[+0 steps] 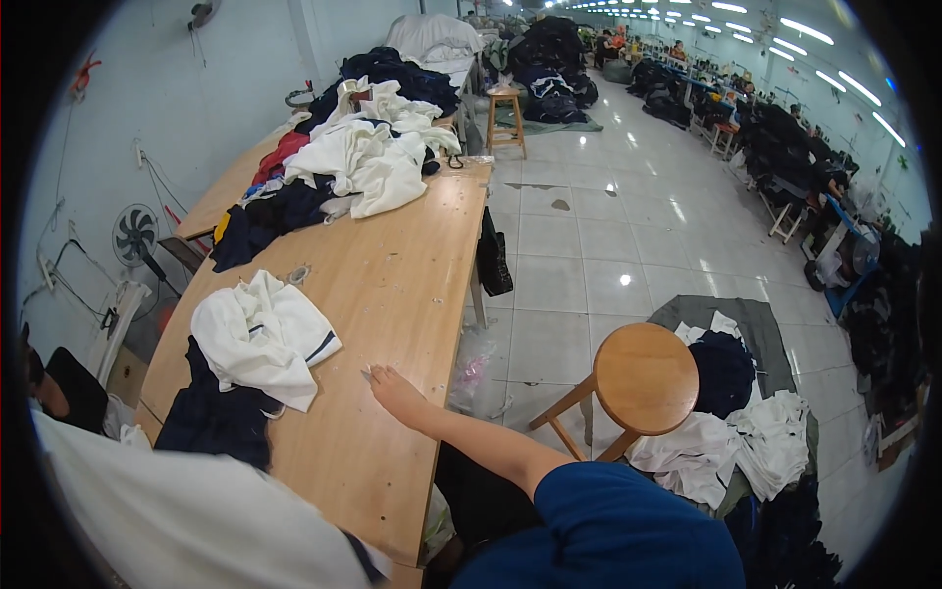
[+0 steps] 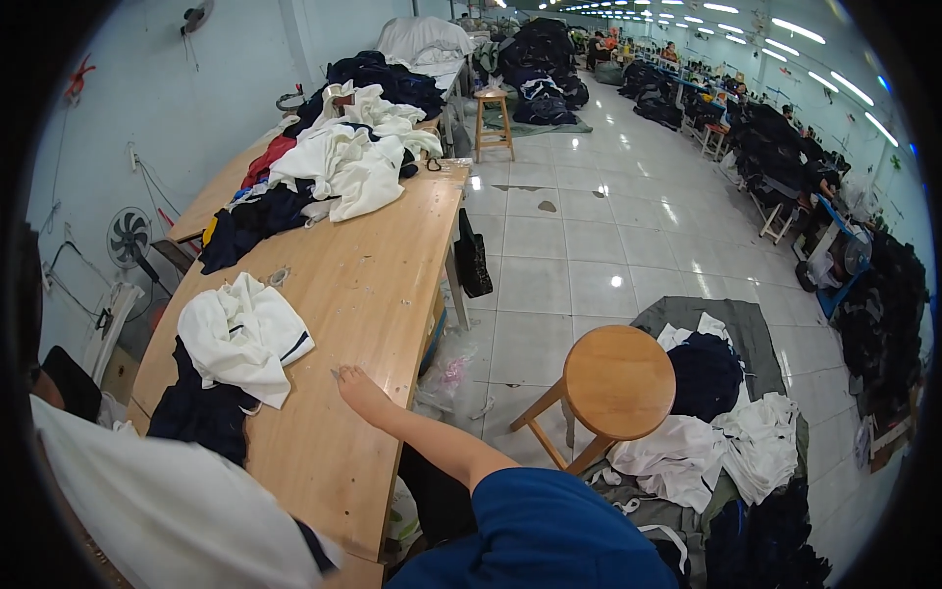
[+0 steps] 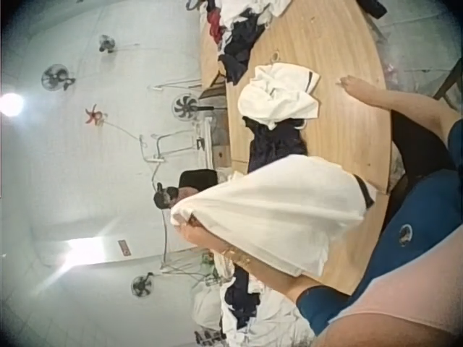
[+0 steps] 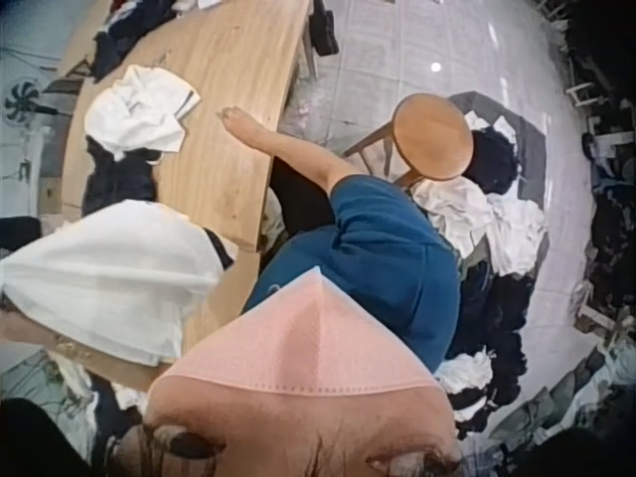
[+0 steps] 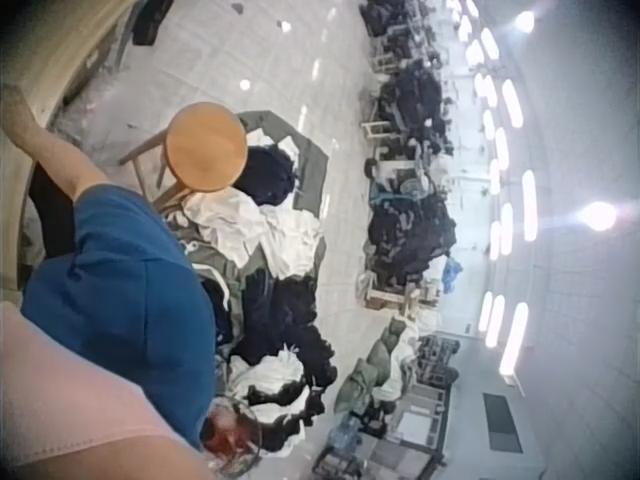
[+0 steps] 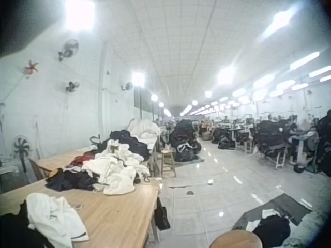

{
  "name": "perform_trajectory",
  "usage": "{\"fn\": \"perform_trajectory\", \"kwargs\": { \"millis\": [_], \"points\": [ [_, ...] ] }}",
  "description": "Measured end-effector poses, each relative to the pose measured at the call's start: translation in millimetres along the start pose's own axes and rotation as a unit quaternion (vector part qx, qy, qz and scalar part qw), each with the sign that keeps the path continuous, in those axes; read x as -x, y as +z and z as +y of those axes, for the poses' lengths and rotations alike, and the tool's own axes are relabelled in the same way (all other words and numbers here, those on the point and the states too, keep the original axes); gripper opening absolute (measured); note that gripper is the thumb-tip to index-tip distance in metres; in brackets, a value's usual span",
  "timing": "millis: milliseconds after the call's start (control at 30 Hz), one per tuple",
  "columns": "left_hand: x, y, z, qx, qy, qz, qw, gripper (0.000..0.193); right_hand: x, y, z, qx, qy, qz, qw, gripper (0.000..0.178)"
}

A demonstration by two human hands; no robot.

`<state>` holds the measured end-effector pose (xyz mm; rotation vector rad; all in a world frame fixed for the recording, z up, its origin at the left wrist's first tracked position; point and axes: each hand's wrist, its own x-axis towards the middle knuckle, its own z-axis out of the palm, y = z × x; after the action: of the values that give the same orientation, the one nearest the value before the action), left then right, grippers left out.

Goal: Trimming excess threads from white athletic shorts using hand-held thread cutters in a textile factory setting.

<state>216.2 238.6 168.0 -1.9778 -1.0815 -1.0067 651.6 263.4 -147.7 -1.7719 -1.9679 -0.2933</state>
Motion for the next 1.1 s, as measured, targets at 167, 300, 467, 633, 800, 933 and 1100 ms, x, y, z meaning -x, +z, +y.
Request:
{"fn": "perform_trajectory", "kwargs": {
  "millis": [167,300,467,633,800,933,1100],
  "points": [
    [131.6,82.2,-10.1,0.166,-0.011,-0.222,0.961,0.027,4.2,-11.7,14.0,-0.006,-0.031,-0.020,0.999,0.038],
    [211.5,119.4,66.9,0.276,-0.038,-0.381,0.882,0.036,1.5,-11.2,13.3,-0.184,0.014,-0.011,0.983,0.035],
    [205.8,72.1,128.1,0.408,-0.223,-0.442,0.767,0.052,19.5,-7.1,47.2,-0.288,0.180,0.051,0.939,0.022],
    [206.9,13.1,145.3,0.280,-0.291,-0.416,0.815,0.045,34.7,-38.0,19.2,-0.638,0.390,0.018,0.664,0.016],
    [204.6,-3.5,164.4,0.363,-0.343,-0.409,0.764,0.047,38.9,-57.8,-65.3,-0.662,0.286,-0.153,0.676,0.018],
    [225.4,4.3,148.3,0.379,-0.320,-0.435,0.752,0.042,36.6,-75.6,-109.1,-0.694,0.203,-0.229,0.651,0.019],
    [194.1,-6.4,167.3,0.270,-0.470,-0.391,0.744,0.026,29.9,-102.1,-138.8,-0.639,0.125,-0.381,0.657,0.030]
  ]
}}
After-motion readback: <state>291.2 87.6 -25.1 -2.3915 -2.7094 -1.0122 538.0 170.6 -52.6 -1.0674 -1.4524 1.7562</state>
